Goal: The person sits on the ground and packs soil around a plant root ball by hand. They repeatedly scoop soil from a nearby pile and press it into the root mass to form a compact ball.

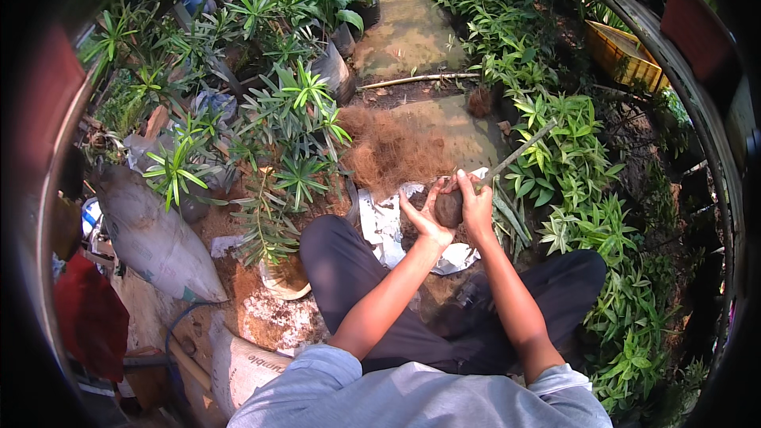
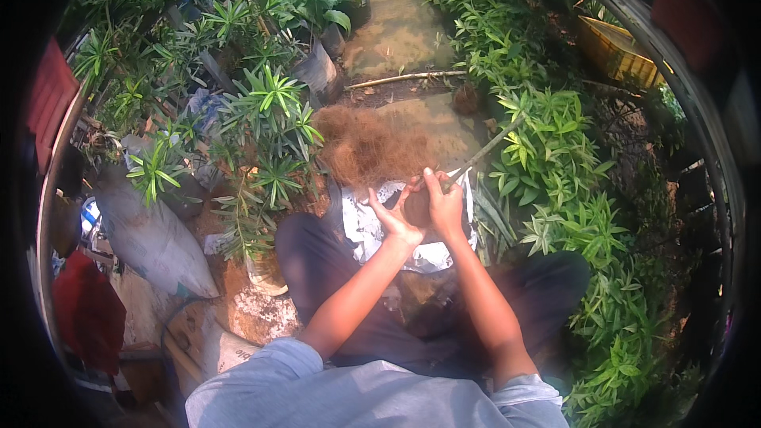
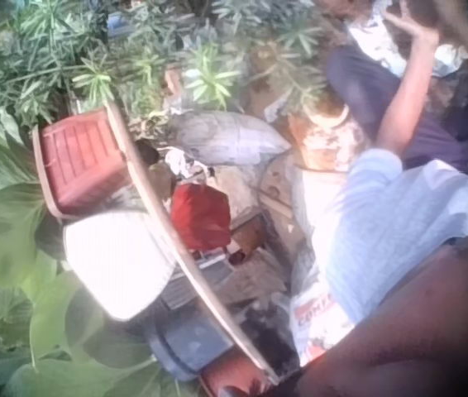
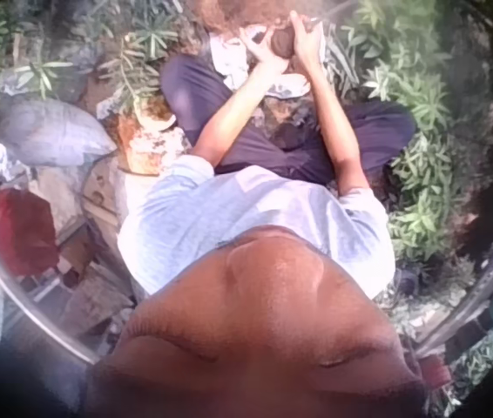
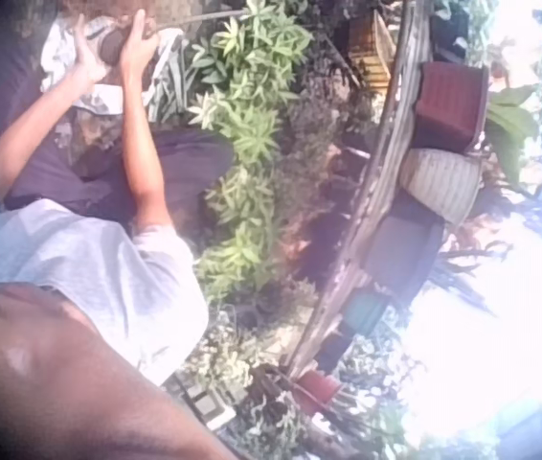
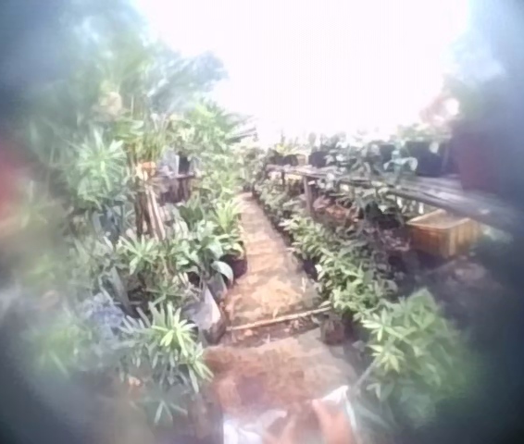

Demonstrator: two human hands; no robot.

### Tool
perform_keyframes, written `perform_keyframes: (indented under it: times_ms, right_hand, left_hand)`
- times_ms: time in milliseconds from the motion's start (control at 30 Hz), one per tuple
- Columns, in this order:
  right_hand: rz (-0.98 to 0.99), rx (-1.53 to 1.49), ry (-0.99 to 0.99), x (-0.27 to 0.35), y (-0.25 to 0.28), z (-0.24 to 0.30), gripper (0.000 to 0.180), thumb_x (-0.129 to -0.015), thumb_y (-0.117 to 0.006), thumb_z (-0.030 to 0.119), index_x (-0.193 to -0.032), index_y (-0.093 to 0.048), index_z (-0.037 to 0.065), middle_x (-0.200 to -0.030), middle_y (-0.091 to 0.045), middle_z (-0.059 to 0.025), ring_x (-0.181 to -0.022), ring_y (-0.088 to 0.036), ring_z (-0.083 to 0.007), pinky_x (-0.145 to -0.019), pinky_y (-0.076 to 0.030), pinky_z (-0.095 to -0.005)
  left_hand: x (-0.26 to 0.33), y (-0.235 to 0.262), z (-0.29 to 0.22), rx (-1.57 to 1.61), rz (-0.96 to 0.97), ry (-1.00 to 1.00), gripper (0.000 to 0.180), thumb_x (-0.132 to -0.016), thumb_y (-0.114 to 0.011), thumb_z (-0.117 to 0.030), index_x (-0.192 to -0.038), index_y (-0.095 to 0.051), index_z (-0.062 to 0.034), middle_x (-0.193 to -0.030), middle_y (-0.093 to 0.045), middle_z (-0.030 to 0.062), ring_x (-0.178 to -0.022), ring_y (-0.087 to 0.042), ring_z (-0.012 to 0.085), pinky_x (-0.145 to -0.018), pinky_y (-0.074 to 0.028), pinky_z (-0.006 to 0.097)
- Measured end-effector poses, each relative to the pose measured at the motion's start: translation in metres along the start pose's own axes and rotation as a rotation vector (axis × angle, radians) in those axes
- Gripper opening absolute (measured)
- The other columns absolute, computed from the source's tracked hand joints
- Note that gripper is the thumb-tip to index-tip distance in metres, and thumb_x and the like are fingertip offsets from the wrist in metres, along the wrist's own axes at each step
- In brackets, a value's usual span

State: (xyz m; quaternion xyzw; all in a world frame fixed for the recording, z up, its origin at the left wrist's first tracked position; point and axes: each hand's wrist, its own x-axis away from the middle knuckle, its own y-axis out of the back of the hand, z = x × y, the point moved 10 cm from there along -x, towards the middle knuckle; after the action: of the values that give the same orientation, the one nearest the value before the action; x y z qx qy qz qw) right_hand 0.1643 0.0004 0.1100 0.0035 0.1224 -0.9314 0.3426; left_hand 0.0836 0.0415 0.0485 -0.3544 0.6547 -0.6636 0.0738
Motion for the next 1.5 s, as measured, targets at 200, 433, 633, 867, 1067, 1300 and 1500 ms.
perform_keyframes:
  times_ms: [200,433,633,867,1067,1300,1500]
  right_hand:
    - [0.004,0.251,0.121,-0.002,0.01,0.026,0.034,-0.1,-0.059,0.029,-0.096,-0.066,-0.003,-0.101,-0.071,-0.0094,-0.095,-0.064,-0.0168,-0.089,-0.047,-0.0313]
    - [-0.063,0.14,0.113,0.01,-0.002,0.008,0.048,-0.102,-0.057,0.031,-0.067,-0.059,-0.001,-0.065,-0.064,-0.0093,-0.065,-0.063,-0.0161,-0.066,-0.051,-0.0315]
    - [-0.234,-0.05,-0.041,0.004,0.017,0.005,0.046,-0.102,-0.055,0.036,-0.07,-0.055,0.004,-0.062,-0.055,-0.0038,-0.06,-0.056,-0.0126,-0.063,-0.05,-0.0294]
    - [0.069,0.139,0.014,-0.01,0.006,0.014,0.043,-0.104,-0.046,0.036,-0.127,-0.055,0.0,-0.134,-0.056,-0.0141,-0.128,-0.049,-0.0205,-0.109,-0.036,-0.0351]
    - [0.019,0.247,0.207,0.0,0.002,0.011,0.03,-0.092,-0.067,0.018,-0.113,-0.06,-0.002,-0.11,-0.066,-0.0134,-0.099,-0.064,-0.0214,-0.095,-0.046,-0.0332]
    - [-0.224,0.384,0.193,0.003,0.029,0.015,0.039,-0.085,-0.074,0.022,-0.109,-0.06,-0.006,-0.102,-0.067,-0.0149,-0.094,-0.063,-0.0255,-0.091,-0.047,-0.0375]
    - [0.271,0.383,0.052,0.005,-0.012,0.015,0.08,-0.077,-0.084,0.027,-0.136,-0.036,0.001,-0.122,-0.057,-0.0134,-0.111,-0.058,-0.0215,-0.096,-0.047,-0.0351]
  left_hand:
    - [-0.008,0.007,0.007,-0.246,-0.111,0.06,0.085,-0.088,-0.027,-0.078,-0.12,-0.058,-0.0065,-0.13,-0.059,0.0121,-0.124,-0.054,0.026,-0.111,-0.037,0.045]
    - [-0.032,0.058,0.026,-0.141,-0.087,0.143,0.07,-0.091,-0.022,-0.077,-0.1,-0.052,-0.014,-0.1,-0.056,0.0023,-0.105,-0.057,0.023,-0.097,-0.043,0.043]
    - [-0.015,0.035,0.016,-0.35,-0.071,0.027,0.068,-0.094,-0.03,-0.072,-0.111,-0.055,-0.011,-0.111,-0.061,0.0051,-0.112,-0.057,0.0218,-0.1,-0.042,0.041]
    - [-0.012,-0.005,0.006,-0.484,0.061,-0.058,0.071,-0.097,-0.035,-0.066,-0.137,-0.048,-0.0089,-0.139,-0.051,0.0103,-0.133,-0.047,0.0224,-0.112,-0.035,0.043]
    - [0.003,-0.014,0.024,-0.39,0.161,0.108,0.078,-0.099,-0.028,-0.068,-0.148,-0.038,-0.008,-0.146,-0.046,0.0115,-0.136,-0.043,0.0238,-0.113,-0.033,0.038]
    - [0.005,0.006,0.022,-0.676,-0.121,-0.018,0.073,-0.102,-0.027,-0.061,-0.148,-0.038,-0.0049,-0.149,-0.043,0.01,-0.138,-0.04,0.0223,-0.114,-0.032,0.035]
    - [-0.012,0.012,0.015,-0.47,0.064,0.212,0.092,-0.091,-0.02,-0.079,-0.145,-0.044,-0.0089,-0.143,-0.051,0.0115,-0.13,-0.051,0.0275,-0.106,-0.042,0.044]
